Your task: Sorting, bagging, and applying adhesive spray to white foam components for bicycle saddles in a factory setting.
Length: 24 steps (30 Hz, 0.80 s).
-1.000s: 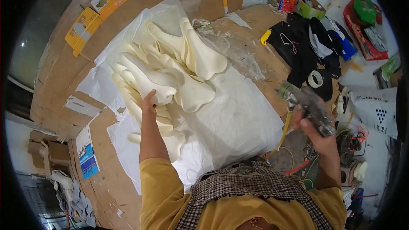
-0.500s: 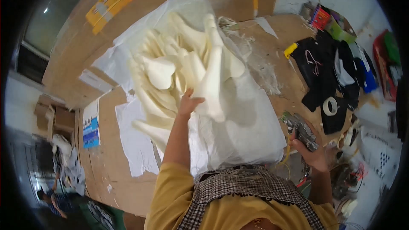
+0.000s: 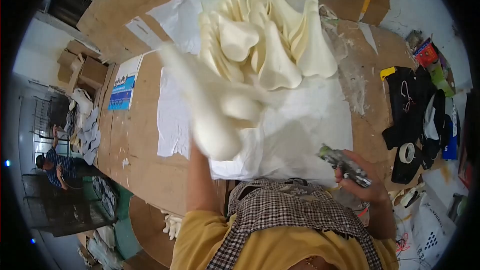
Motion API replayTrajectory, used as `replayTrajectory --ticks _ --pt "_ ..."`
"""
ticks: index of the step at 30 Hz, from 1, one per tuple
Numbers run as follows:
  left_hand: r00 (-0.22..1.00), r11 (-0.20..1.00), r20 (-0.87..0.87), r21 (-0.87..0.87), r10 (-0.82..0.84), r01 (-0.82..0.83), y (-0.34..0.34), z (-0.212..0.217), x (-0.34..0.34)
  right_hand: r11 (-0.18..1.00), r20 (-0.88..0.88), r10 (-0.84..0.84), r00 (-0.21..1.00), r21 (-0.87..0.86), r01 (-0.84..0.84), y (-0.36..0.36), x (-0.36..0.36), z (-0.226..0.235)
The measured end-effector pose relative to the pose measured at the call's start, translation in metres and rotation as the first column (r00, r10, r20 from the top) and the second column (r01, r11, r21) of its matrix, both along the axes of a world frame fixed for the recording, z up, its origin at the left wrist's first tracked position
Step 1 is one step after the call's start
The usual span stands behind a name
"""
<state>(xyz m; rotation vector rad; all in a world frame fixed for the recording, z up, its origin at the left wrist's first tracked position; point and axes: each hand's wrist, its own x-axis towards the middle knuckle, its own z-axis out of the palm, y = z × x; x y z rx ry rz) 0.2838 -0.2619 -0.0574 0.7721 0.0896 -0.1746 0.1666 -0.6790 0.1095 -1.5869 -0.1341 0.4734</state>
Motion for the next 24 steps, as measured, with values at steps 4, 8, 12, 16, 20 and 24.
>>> replayTrajectory --ticks 4,8,12,16,20,24 --pt "0.768 0.309 0.556 0.705 0.317 -0.638 0.015 0.156 -0.056 0.963 0.061 0.25 0.966 -0.123 -0.242 0.039 0.016 -0.006" --pt "0.59 0.414 0.291 0.487 0.753 -0.769 0.047 0.143 -0.083 0.981 0.113 0.191 0.975 -0.048 -0.187 0.069 0.019 0.017" --pt "0.769 0.568 0.267 0.543 0.581 -0.618 0.049 0.088 -0.093 1.0 0.204 0.028 0.979 -0.004 -0.028 0.082 0.013 0.013" --pt "0.879 0.785 0.001 0.449 0.478 -0.427 0.056 0.003 -0.064 0.99 0.163 0.074 0.984 -0.131 -0.053 0.084 0.004 0.011" --pt "0.931 0.935 -0.23 0.284 0.282 -0.213 0.054 -0.051 -0.057 0.997 0.08 0.078 0.994 0.003 -0.078 0.087 0.005 0.018" --pt "0.967 0.795 -0.07 0.586 0.246 -0.159 0.043 -0.056 -0.054 0.998 0.063 0.043 0.997 0.037 -0.045 0.095 0.009 0.025"
